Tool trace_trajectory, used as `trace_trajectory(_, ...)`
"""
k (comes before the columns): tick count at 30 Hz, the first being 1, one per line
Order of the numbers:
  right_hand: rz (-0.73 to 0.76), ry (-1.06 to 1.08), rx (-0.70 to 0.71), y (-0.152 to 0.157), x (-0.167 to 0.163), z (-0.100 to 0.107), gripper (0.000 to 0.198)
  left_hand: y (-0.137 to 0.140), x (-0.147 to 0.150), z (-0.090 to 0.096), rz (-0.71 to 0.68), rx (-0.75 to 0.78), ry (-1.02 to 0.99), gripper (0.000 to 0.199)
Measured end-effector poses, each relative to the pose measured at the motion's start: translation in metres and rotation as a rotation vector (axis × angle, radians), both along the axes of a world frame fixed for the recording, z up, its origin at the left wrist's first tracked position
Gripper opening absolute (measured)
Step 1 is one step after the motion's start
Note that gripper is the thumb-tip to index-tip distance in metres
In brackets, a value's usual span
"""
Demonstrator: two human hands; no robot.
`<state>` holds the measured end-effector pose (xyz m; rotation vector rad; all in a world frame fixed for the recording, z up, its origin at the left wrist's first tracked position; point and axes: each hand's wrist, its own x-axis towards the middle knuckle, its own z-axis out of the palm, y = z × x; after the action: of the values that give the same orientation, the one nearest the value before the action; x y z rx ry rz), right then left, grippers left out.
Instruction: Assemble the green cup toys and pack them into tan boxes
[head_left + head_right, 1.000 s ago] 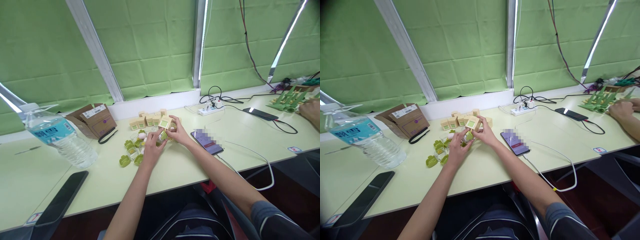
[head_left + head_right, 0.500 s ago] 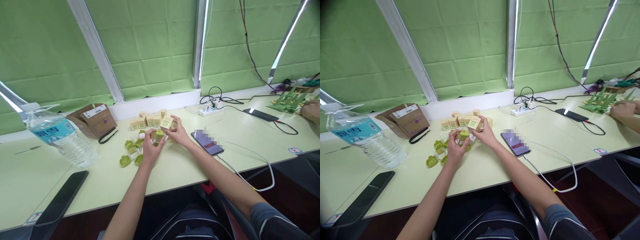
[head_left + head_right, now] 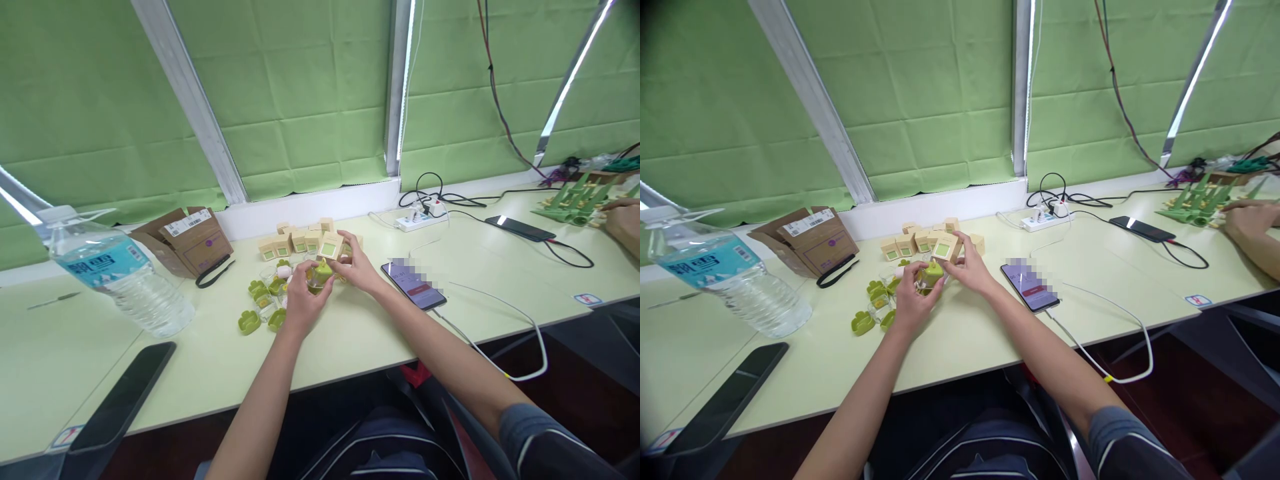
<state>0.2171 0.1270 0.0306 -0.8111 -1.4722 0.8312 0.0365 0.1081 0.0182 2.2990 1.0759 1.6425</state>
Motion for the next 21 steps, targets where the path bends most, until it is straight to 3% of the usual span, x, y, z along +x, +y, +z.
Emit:
trace_trajectory(3, 0.056, 0.059, -0.018, 0.001, 0.003, 0.000, 0.082, 0.001, 0.000, 0.001, 0.083, 0.049, 0.050, 0.038)
trace_trajectory(8, 0.068, 0.064, -0.027, 0.001, 0.003, 0.002, 0.082, 0.005, 0.000, 0.001, 0.085, 0.131, 0.103, 0.033)
trace_trajectory(15, 0.126, 0.053, -0.045, -0.004, -0.007, 0.002, 0.082, 0.005, 0.002, -0.004, 0.138, 0.114, 0.147, 0.036)
trace_trajectory(21, 0.137, 0.109, -0.105, 0.002, -0.005, -0.003, 0.085, -0.001, 0.008, -0.006, 0.131, 0.028, 0.225, 0.058)
